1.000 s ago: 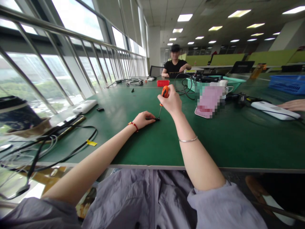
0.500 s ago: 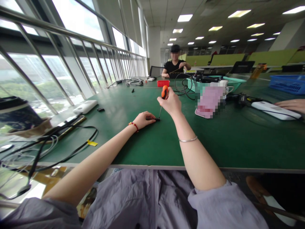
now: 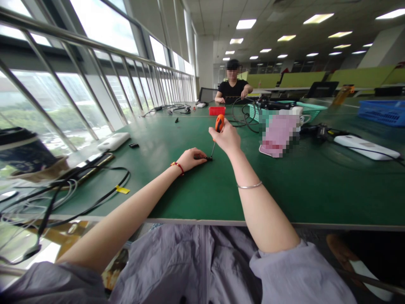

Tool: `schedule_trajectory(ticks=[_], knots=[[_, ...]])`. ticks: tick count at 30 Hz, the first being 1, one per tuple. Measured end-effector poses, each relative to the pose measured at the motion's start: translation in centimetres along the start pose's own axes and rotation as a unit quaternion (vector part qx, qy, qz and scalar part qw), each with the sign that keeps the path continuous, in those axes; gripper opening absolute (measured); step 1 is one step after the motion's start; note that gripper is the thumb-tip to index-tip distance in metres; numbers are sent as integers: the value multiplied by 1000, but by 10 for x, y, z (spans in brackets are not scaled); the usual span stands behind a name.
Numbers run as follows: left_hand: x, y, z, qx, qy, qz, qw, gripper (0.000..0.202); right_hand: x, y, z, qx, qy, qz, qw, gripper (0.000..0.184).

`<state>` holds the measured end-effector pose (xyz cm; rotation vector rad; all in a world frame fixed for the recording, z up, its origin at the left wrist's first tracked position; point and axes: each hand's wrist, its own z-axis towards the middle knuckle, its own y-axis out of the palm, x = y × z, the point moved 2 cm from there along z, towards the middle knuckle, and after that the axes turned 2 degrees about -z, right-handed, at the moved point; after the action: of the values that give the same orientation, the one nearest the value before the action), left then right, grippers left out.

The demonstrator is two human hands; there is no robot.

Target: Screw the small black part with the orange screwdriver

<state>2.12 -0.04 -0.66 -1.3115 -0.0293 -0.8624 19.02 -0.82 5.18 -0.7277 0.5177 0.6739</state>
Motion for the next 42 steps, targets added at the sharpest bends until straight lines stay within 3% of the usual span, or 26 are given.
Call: schedule_trajectory(ticks=[2,6,13,18,23,30,38,42], knots=[[0,0,0,-2,1,-2,1000,19,3,2,1,-3,-1,10,1000,27],[-1,0,0,1,3,-3,1000,19,4,6,2,-18,-19,36,999,17],[-1,1,1,7,6,-6,1000,18,0,3,-1,-6,12,-23,1000,20],[-1,1,1,4,8,-5,1000,19,2,7,1,-44,15,35,998,20],[-1,1,0,6,11,-1,1000,19,2,8,1,-26,-21,26,999,21],[-1,1,0,5,4,0,1000,18,1,5,-1,-9,30,1,1000,23],[-2,1,1,4,-7,-13,1000,18,1,7,1,-17,-17,29,999,19],[-2,1,1,4,-7,-16,1000,18,2,5,0,-8,18,6,1000,21]])
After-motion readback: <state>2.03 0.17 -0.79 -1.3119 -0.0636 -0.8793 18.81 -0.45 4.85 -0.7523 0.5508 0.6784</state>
